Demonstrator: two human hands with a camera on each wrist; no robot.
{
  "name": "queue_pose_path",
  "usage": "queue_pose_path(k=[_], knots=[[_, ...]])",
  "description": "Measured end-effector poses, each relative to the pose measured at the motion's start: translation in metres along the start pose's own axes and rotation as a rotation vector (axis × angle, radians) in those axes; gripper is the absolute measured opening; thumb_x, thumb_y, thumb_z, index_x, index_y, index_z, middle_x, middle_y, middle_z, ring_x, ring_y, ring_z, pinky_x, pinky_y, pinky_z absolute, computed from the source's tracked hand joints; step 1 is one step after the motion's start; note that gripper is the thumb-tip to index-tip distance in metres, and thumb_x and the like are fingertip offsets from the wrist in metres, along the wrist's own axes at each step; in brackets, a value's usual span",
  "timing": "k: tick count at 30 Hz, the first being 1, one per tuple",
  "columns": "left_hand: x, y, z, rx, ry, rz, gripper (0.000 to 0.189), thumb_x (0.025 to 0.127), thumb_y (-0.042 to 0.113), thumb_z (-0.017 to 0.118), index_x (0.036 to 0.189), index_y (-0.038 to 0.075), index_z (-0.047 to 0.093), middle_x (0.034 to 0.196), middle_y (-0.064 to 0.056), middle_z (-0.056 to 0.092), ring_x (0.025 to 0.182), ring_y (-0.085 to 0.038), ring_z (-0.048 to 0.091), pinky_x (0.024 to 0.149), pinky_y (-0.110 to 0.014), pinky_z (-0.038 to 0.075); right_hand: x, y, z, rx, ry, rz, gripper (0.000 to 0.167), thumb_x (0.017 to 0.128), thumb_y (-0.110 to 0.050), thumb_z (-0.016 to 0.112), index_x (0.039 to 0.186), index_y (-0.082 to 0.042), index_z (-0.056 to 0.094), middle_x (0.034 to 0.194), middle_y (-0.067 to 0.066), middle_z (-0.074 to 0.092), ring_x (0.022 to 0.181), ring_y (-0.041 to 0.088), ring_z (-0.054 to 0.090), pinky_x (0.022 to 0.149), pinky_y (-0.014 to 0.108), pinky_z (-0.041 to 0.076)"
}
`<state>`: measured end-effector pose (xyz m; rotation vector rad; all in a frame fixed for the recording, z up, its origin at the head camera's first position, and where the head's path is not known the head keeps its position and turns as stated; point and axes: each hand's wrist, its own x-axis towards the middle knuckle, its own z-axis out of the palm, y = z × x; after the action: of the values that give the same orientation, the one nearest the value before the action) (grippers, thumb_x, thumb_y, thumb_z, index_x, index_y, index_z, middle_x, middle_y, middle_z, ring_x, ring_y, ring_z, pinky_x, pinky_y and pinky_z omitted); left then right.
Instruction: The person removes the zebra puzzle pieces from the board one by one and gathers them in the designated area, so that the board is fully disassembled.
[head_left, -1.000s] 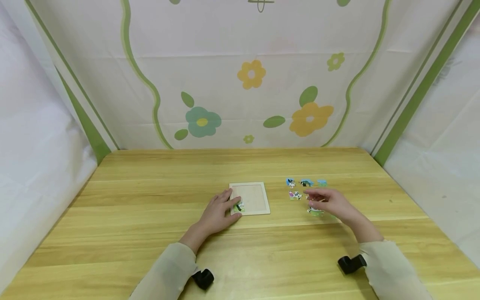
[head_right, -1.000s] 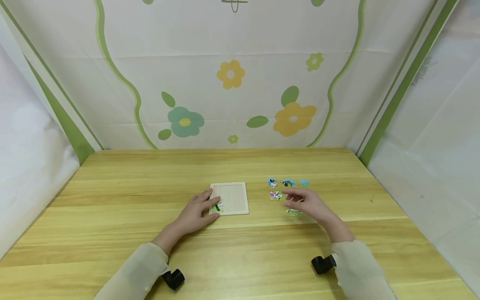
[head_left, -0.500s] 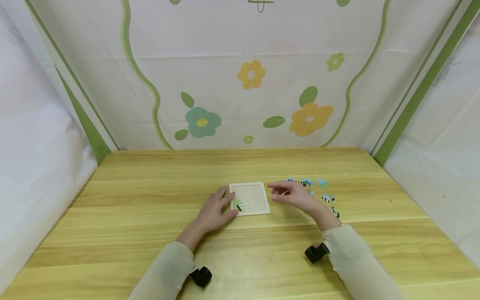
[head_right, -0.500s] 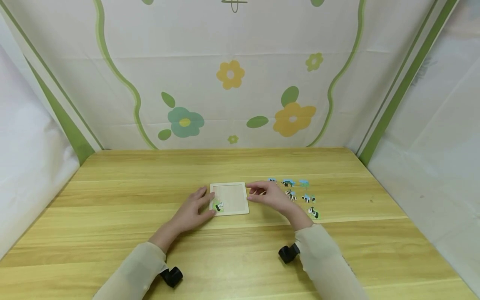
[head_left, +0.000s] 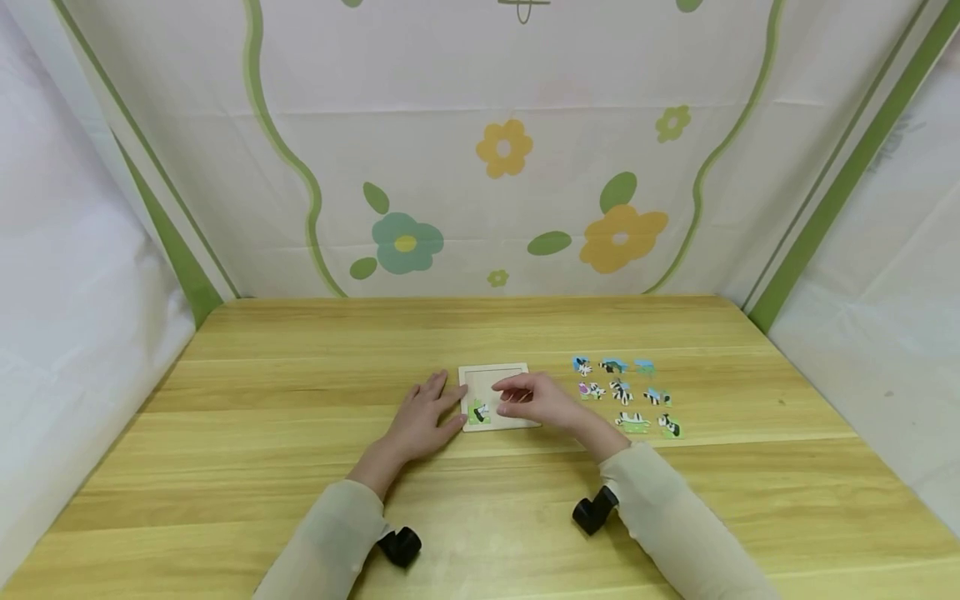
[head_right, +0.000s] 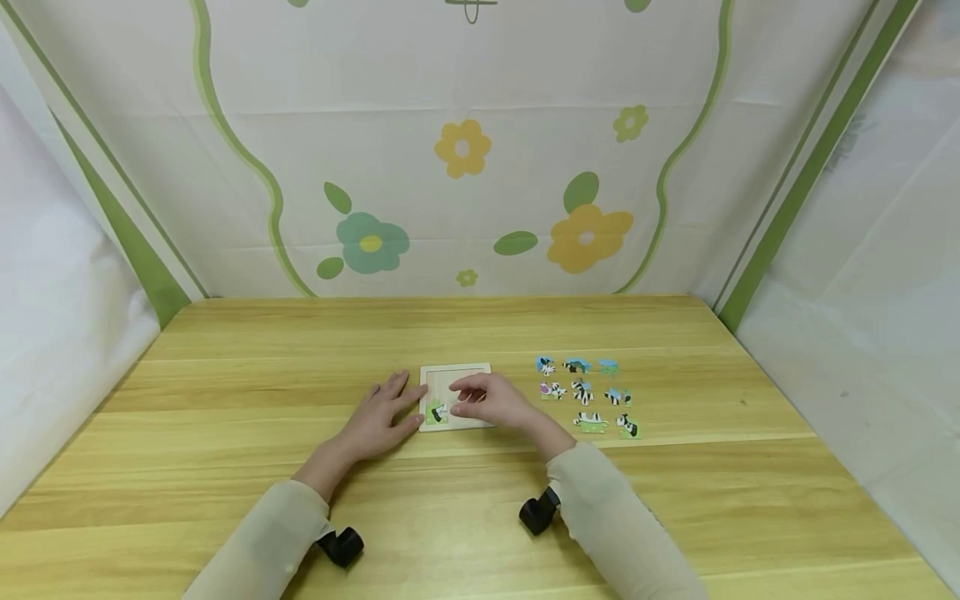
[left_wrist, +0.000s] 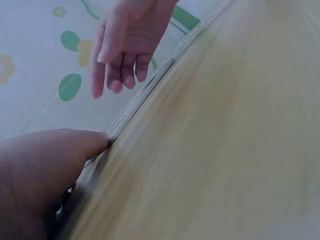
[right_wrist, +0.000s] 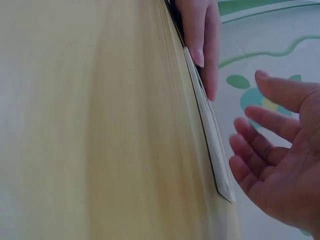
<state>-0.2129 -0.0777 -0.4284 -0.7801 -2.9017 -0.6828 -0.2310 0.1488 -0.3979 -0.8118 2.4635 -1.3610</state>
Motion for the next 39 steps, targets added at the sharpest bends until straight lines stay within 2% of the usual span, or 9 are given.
queue_pose_path(k=[8, 12, 23, 29, 39], knots=[[0.001, 0.003, 0.001, 0.001, -0.025, -0.001, 0.047, 0.088, 0.037, 0.045, 0.13, 0.016, 0.042, 0.137, -0.019, 0.021, 0.127, -0.029, 0.014, 0.098, -0.047, 0.01, 0.0, 0.007, 0.019, -0.119, 0.053, 0.023, 0.035, 0.074, -0.018, 0.068, 0.104, -0.002, 0.062, 0.087, 0.002, 0.054, 0.079, 0.013, 0.048, 0.07, 0.027, 0.04], [0.001, 0.003, 0.002, 0.005, -0.042, -0.007, 0.047, 0.088, 0.037, 0.044, 0.131, 0.017, 0.041, 0.138, -0.018, 0.02, 0.127, -0.028, 0.012, 0.099, -0.047, 0.009, -0.001, 0.01, 0.026, -0.193, 0.09, 0.003, 0.032, 0.072, -0.017, 0.07, 0.101, -0.005, 0.064, 0.085, -0.001, 0.051, 0.078, 0.012, 0.045, 0.07, 0.027, 0.039], [-0.001, 0.002, 0.0, 0.003, -0.035, -0.005, 0.047, 0.088, 0.038, 0.043, 0.131, 0.017, 0.041, 0.138, -0.019, 0.02, 0.127, -0.028, 0.013, 0.098, -0.047, 0.01, 0.001, 0.003, 0.034, -0.255, 0.143, 0.038, 0.025, 0.07, -0.014, 0.072, 0.093, -0.008, 0.063, 0.084, -0.003, 0.05, 0.078, 0.013, 0.042, 0.068, 0.029, 0.036], [-0.001, 0.002, 0.0, -0.009, -0.032, -0.004, 0.046, 0.088, 0.037, 0.044, 0.13, 0.017, 0.042, 0.138, -0.019, 0.02, 0.127, -0.029, 0.013, 0.098, -0.048, 0.009, 0.002, 0.004, 0.036, -0.192, 0.146, 0.041, 0.027, 0.07, -0.009, 0.071, 0.093, -0.005, 0.058, 0.084, -0.001, 0.051, 0.077, 0.013, 0.044, 0.069, 0.028, 0.039], [0.0, 0.003, -0.001, -0.008, -0.029, -0.007, 0.047, 0.088, 0.038, 0.044, 0.13, 0.017, 0.042, 0.137, -0.019, 0.021, 0.127, -0.029, 0.014, 0.099, -0.047, 0.009, 0.001, 0.002, 0.038, -0.066, 0.15, 0.048, 0.026, 0.071, -0.003, 0.069, 0.093, -0.005, 0.054, 0.079, 0.001, 0.052, 0.067, 0.014, 0.044, 0.059, 0.025, 0.038]])
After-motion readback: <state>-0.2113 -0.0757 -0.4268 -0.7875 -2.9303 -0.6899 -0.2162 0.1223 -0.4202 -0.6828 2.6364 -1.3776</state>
